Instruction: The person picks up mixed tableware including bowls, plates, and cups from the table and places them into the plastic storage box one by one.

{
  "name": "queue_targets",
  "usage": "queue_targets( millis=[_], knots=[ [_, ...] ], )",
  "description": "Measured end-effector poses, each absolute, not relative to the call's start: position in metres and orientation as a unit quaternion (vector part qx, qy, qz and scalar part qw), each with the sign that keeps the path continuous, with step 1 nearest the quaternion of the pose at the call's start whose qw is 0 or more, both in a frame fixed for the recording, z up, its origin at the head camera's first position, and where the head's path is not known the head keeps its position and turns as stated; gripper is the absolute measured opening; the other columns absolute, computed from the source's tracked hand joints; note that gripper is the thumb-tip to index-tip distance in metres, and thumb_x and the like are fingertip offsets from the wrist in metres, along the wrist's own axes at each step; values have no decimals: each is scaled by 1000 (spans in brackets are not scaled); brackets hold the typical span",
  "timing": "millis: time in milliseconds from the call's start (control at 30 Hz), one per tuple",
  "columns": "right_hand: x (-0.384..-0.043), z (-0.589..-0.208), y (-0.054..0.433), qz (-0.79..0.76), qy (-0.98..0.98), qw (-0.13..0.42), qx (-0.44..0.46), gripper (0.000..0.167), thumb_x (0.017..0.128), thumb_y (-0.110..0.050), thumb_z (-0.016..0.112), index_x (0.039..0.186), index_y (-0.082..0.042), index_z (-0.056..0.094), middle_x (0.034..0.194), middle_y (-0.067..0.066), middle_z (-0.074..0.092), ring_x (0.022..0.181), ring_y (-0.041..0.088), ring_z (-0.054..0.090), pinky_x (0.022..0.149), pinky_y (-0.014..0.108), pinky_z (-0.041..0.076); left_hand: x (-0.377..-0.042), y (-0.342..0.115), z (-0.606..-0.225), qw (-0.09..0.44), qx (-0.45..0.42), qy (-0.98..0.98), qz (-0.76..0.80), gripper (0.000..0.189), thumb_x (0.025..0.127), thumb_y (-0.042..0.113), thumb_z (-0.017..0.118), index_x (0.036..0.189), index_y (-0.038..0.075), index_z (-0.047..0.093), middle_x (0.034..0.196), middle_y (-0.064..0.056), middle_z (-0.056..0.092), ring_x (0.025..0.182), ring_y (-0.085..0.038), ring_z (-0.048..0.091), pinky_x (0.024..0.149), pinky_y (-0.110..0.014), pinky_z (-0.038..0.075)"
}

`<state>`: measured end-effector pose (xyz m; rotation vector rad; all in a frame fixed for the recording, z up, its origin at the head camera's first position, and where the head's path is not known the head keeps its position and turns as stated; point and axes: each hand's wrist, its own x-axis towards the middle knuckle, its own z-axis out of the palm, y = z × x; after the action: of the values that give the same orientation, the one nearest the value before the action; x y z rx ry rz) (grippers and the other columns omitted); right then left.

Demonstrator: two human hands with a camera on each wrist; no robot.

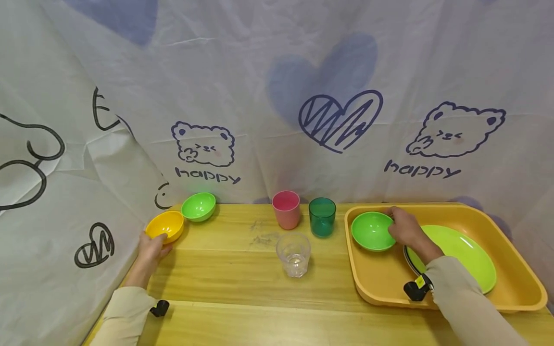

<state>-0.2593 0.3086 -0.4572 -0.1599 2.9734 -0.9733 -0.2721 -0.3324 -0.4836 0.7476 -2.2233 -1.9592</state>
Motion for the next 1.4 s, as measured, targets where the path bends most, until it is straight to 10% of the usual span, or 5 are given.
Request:
queue_targets(
  millis=[667, 1400],
  knots=[
    [-260, -455, 318, -274, 960, 18, -63, 56, 75, 9, 51, 129, 24, 48, 121, 46, 54, 110, 61, 53, 89, 64, 50, -269, -344, -485, 49, 230, -660, -713, 76, 91, -15, 29, 161, -4, 5, 158, -27, 19, 125, -37, 43, 92, -40, 58],
    [-239, -445, 308, -299, 947, -99, -65, 43, 101, -5, 58, 140, 12, 48, 126, 39, 58, 112, 58, 57, 90, 69, 49, -247, -322, -461, 1, 187, -659, -729, 76, 96, -11, 33, 164, 6, 4, 149, -28, 22, 117, -32, 45, 92, -44, 58]
  ],
)
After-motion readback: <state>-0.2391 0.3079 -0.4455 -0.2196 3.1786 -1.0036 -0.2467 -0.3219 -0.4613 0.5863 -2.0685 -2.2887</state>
